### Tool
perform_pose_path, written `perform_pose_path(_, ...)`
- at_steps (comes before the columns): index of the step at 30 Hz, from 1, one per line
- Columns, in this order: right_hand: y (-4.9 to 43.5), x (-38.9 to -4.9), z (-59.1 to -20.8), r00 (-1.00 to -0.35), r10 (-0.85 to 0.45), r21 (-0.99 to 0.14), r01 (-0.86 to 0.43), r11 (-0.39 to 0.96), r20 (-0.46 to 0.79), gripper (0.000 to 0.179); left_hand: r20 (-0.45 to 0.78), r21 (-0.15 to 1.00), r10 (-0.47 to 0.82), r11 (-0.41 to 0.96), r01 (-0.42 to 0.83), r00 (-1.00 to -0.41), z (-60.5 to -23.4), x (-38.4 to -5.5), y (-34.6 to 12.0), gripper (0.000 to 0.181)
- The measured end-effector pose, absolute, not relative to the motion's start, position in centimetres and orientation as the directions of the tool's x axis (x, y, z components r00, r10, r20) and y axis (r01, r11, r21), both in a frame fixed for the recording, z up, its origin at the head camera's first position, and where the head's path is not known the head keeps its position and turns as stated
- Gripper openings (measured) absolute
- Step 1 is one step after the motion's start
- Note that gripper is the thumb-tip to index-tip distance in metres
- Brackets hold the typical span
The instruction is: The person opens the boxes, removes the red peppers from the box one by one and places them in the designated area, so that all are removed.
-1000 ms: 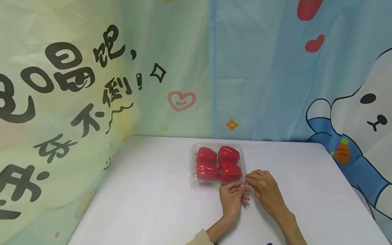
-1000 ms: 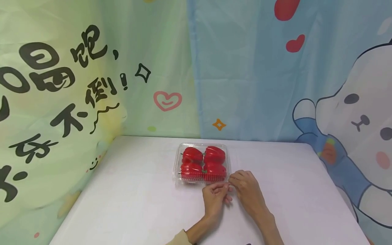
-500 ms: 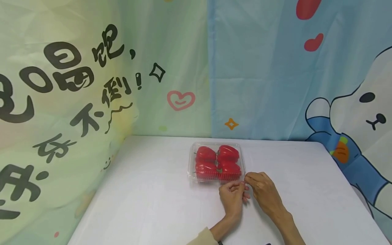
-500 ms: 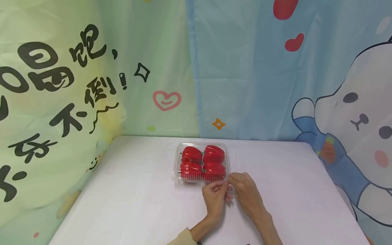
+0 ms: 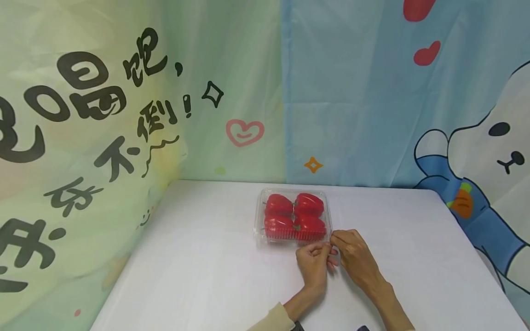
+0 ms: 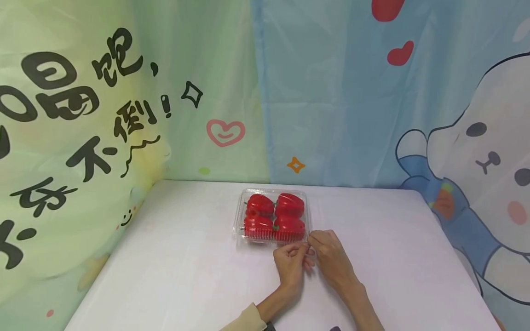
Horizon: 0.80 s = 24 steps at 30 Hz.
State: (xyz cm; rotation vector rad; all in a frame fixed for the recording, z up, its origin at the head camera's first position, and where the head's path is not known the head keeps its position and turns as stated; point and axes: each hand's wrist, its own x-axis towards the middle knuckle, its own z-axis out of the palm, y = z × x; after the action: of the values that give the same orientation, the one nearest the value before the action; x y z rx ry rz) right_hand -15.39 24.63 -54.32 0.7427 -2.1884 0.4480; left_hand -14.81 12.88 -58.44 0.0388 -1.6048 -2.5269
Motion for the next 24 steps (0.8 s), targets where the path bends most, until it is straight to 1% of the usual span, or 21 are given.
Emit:
perform_pose_path(5, 24.76, -15.49, -54.4, -0.546, -0.363, -0.088, -0.633, 0.769, 0.755, 0.045, 0.044, 0.899, -0.13, -0.427, 0.096, -0.99, -58.15, -15.07, 12.81, 0.008)
perform_pose_path(10, 24.84, -15.61, -54.5, -0.536, -0.367, -0.078, -0.635, 0.768, 0.76, 0.047, 0.028, 0.895, -0.117, -0.439, 0.077, -0.993, -58.03, -15.11, 12.82, 0.011)
perform_pose_path(17, 24.72, -15.7, -54.41, -0.523, -0.372, -0.061, -0.637, 0.769, 0.766, 0.043, 0.015, 0.892, -0.121, -0.447, 0.068, -0.993, -57.98, -15.3, 12.96, 0.012)
perform_pose_path(24, 24.65, -15.79, -54.26, -0.541, -0.369, -0.074, -0.63, 0.773, 0.756, 0.039, 0.038, 0.885, -0.121, -0.457, 0.089, -0.992, -58.1, -15.45, 13.04, 0.013)
